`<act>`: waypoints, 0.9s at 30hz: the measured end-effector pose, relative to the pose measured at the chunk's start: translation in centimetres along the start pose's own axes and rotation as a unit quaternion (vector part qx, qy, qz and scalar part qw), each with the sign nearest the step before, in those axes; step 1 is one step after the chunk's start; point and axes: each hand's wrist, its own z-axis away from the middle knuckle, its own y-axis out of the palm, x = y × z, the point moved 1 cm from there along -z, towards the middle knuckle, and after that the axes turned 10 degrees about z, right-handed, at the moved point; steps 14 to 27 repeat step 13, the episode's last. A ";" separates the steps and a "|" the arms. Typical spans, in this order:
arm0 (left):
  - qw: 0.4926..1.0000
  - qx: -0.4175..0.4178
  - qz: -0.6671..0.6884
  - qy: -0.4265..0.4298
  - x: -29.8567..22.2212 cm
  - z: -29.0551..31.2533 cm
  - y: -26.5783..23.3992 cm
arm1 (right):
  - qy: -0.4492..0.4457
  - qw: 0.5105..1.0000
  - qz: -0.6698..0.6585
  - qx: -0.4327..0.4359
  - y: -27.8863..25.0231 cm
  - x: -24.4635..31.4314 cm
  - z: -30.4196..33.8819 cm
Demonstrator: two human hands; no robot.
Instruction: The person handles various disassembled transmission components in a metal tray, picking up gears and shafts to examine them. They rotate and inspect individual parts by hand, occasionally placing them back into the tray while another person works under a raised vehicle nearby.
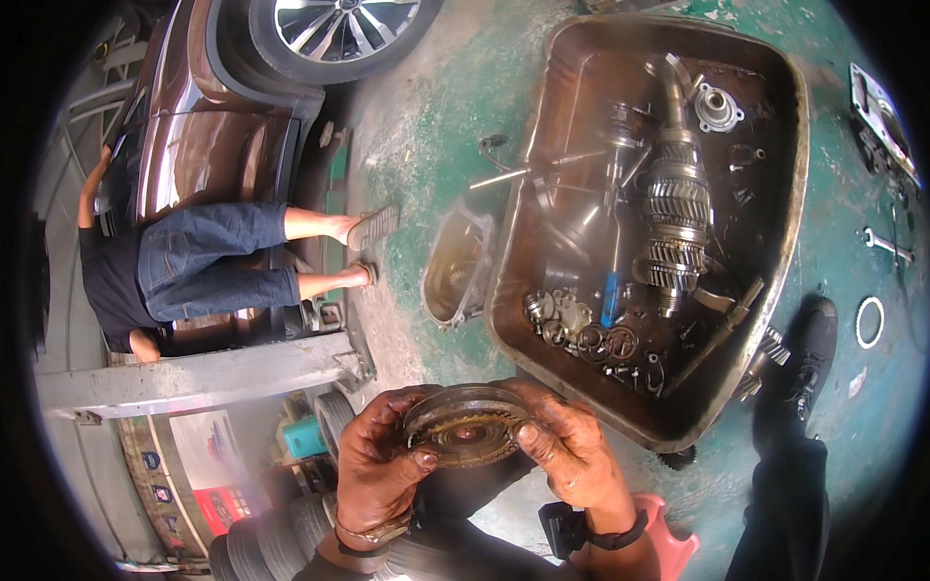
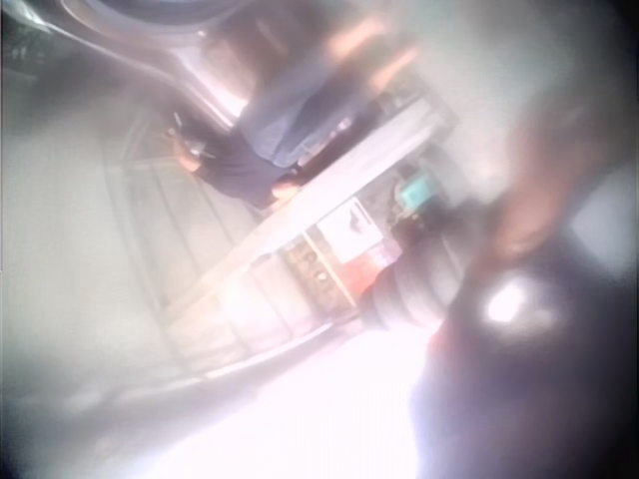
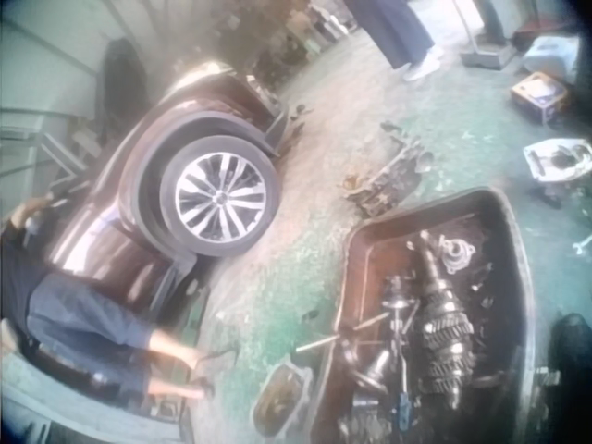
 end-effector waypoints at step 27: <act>0.961 0.116 -0.219 0.126 0.0 0.2 -0.7 | -0.048 0.989 -0.134 0.030 1.0 -2.3 0.1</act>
